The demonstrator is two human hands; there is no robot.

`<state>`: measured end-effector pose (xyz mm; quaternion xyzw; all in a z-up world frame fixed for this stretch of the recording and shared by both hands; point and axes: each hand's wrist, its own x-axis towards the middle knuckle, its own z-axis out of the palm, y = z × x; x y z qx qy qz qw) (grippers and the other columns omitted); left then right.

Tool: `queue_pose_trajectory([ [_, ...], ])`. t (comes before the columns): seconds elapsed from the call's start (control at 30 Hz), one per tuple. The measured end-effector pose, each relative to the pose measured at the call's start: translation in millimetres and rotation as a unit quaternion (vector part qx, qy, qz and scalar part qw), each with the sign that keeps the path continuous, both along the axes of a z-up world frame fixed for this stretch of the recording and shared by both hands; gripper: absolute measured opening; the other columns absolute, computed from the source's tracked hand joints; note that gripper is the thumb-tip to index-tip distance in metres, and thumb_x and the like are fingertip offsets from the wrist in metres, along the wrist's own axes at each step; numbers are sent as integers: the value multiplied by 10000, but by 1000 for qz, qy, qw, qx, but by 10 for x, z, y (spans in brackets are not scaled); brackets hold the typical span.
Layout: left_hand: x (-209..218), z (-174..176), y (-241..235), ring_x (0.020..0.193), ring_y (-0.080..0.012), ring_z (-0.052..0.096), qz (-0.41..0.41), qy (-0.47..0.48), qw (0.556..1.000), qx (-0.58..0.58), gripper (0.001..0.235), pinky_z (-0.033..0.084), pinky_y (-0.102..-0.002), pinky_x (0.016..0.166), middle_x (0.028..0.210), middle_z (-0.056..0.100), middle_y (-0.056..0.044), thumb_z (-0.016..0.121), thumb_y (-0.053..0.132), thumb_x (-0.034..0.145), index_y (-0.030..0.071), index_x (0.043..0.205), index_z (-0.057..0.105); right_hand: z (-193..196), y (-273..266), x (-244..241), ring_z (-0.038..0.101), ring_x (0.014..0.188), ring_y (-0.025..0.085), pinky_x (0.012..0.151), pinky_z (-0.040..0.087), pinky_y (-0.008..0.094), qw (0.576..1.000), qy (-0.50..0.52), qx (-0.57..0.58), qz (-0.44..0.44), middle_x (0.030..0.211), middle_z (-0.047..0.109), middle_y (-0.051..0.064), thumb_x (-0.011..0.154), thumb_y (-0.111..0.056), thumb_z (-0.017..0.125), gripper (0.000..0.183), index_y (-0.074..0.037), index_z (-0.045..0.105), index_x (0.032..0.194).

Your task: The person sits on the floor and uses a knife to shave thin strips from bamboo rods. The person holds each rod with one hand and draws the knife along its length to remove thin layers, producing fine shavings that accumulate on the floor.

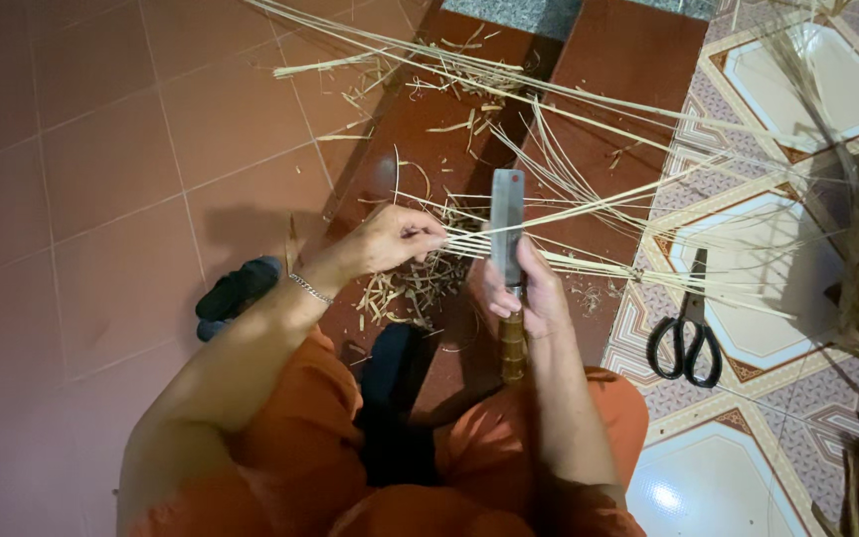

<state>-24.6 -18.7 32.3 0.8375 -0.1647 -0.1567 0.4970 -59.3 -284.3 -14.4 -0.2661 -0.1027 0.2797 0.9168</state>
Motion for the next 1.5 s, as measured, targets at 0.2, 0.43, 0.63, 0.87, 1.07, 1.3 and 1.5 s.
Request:
queue_pose_trajectory([
  [0.2,-107,84,-46,651,-63,541,13,-145,989,10,163,463,-270,575,747,632,-30,745,181,938,22,961,775,123,116,-96,394,454,96,416,354,259,999,-27,21,34,705,506,64,1124,-418,410,558,1,453,1490],
  [0.43,-236,272,-153,648,-53,491,2,-102,994,-27,162,432,-283,573,676,573,-2,701,181,981,26,934,704,136,97,-144,393,461,95,429,361,253,996,-51,54,46,698,480,36,1138,-428,385,572,10,483,1494],
  [0.63,-394,616,-182,669,-46,611,-9,-139,990,-4,129,486,-255,575,772,719,0,714,166,940,42,949,748,229,171,-227,415,459,114,387,362,275,982,-52,153,101,725,528,79,1133,-397,430,525,-14,450,1493],
  [0.87,-792,1183,-165,582,-90,583,-78,-310,948,4,120,442,-265,494,711,684,-22,681,142,957,92,868,745,514,152,-788,454,457,159,405,380,300,977,-26,192,93,768,586,166,1069,-348,579,543,-19,447,1481],
  [1.07,-1310,1653,-184,535,-118,504,-59,-292,953,59,136,381,-329,491,578,538,-17,704,121,884,102,750,698,510,12,-1498,557,526,159,451,442,293,977,-65,168,113,797,661,178,1065,-311,664,506,47,543,1401],
  [1.3,-1320,1773,-276,566,-111,523,-72,-284,953,82,133,390,-324,523,615,569,-10,703,157,892,110,768,709,148,-24,-1934,550,529,154,456,437,288,996,64,50,44,807,657,169,1064,-339,658,526,36,538,1414],
  [1.5,-1367,1813,-276,593,-105,540,-67,-277,954,97,137,398,-320,551,647,595,-3,702,188,899,118,784,719,84,-73,-2156,543,530,150,460,432,283,992,122,8,24,815,653,161,1063,-362,653,544,27,534,1425],
])
